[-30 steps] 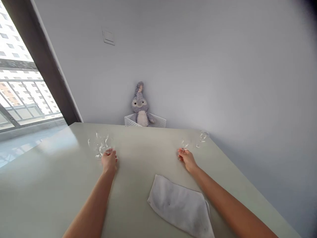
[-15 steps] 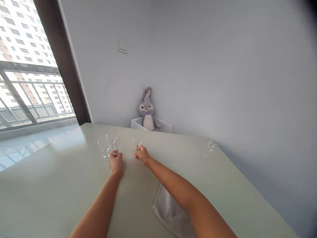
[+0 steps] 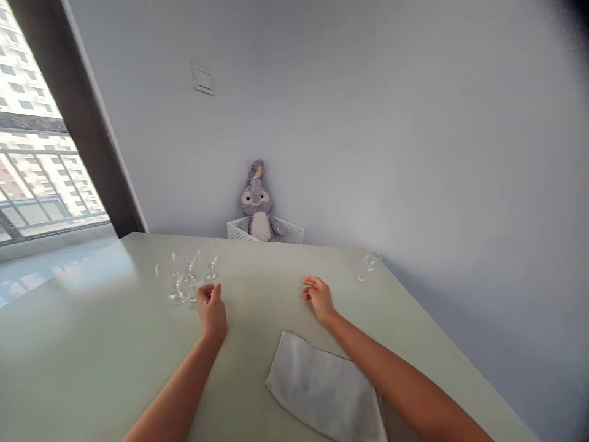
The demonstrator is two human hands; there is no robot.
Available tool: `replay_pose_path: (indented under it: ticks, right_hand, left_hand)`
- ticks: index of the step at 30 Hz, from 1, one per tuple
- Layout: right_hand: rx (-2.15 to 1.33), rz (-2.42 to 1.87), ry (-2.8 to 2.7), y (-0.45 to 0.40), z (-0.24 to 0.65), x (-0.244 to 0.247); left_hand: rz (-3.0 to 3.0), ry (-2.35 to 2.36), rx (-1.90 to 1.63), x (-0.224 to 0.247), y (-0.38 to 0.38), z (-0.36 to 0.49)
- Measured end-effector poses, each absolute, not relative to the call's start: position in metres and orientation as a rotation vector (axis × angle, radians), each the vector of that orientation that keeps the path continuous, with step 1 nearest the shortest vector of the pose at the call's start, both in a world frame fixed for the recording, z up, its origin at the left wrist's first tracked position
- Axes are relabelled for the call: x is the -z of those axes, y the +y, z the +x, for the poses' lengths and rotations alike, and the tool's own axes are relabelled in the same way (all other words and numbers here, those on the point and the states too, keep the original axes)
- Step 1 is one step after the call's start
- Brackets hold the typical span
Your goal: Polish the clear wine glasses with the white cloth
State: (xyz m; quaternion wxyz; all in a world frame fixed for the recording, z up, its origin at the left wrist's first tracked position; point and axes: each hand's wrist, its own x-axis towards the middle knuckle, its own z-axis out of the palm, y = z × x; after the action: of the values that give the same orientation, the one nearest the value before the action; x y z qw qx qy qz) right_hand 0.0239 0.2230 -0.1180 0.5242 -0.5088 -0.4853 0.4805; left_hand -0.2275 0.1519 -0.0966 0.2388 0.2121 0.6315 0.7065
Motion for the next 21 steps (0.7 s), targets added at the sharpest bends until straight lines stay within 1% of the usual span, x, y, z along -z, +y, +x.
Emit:
replay_pose_path:
  ticks: [3, 5, 10, 16, 21]
  right_hand:
    - [-0.862, -1.353, -0.845, 0.23, 0.099, 0.126]
    - [-0.756, -1.405, -0.722, 0.239, 0.138, 0.129]
    - [-0.709, -1.435, -0.683, 0.269, 0.184, 0.124]
    - [-0.731, -1.425, -0.814, 0.285, 0.16, 0.122]
    - [-0.899, -1.359, -1.015, 0.274, 0.083, 0.128]
  left_hand:
    - [0.571, 1.626, -1.9, 0.099, 0.16, -0.231]
    - [0.544, 1.611, -1.872, 0.101, 0.164, -0.238]
    - [0.68, 1.633, -1.674, 0.102, 0.166, -0.251]
    - [0.964, 1.69, -1.484, 0.104, 0.161, -0.241]
    - [1.243, 1.785, -1.254, 0.104, 0.156, -0.227]
